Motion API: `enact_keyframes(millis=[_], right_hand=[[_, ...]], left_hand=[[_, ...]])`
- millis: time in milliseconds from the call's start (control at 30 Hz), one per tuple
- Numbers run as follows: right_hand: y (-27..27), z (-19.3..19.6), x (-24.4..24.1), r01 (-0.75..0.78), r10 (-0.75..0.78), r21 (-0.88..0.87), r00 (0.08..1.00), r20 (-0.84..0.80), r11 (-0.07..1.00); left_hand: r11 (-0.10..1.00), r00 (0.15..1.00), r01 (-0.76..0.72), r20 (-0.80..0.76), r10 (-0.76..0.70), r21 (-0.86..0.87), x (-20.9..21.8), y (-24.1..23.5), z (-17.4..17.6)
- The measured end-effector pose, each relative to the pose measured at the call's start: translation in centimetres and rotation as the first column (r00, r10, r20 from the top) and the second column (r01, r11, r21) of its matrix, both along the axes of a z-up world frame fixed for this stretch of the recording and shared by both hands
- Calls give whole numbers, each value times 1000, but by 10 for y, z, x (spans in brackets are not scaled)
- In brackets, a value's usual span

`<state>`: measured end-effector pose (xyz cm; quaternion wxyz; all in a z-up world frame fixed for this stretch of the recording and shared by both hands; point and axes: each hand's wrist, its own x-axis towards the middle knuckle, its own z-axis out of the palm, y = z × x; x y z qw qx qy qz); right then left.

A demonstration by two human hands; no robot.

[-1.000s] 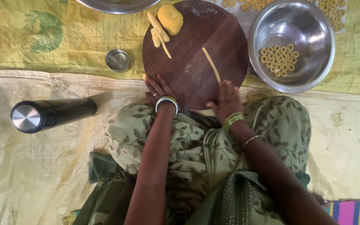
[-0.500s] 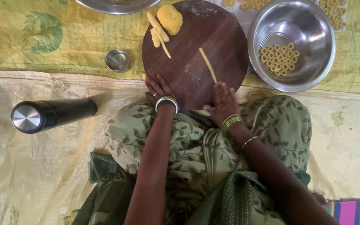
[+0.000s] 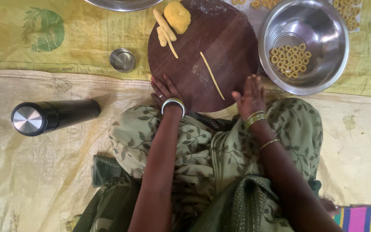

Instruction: The person sits on the floor and rolls small pieces of yellow dough into thin strips on a wooden board. They then join the ends to form rings and place them into a metal bowl. The process is repeated continuously with additional dough pieces.

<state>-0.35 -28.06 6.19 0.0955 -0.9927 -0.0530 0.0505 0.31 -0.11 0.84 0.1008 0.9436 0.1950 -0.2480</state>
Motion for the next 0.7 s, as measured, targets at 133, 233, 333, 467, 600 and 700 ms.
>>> enact_keyframes(millis=[133, 233, 333, 467, 600, 700], right_hand=[[30, -5, 2, -74, 75, -21, 997, 15, 997], [46, -8, 20, -159, 151, 45, 976, 158, 986], [63, -15, 51, -148, 103, 234, 975, 195, 961], [98, -35, 111, -80, -10, 369, 972, 236, 926], [126, -52, 134, -61, -47, 242, 907, 418, 968], [131, -50, 128, -88, -16, 139, 791, 612, 986]], left_hand=[[1000, 996, -1, 93, -1, 24, -3, -1, 1], [1000, 1000, 3, 24, -3, 0, -2, -1, 0], [999, 997, 3, 80, -7, 49, -5, -4, -3], [999, 984, -26, 175, 21, 26, -5, -4, -9], [1000, 994, -23, 109, 21, 20, -4, -4, -12], [999, 995, -35, 92, 35, 6, -2, -5, -8]])
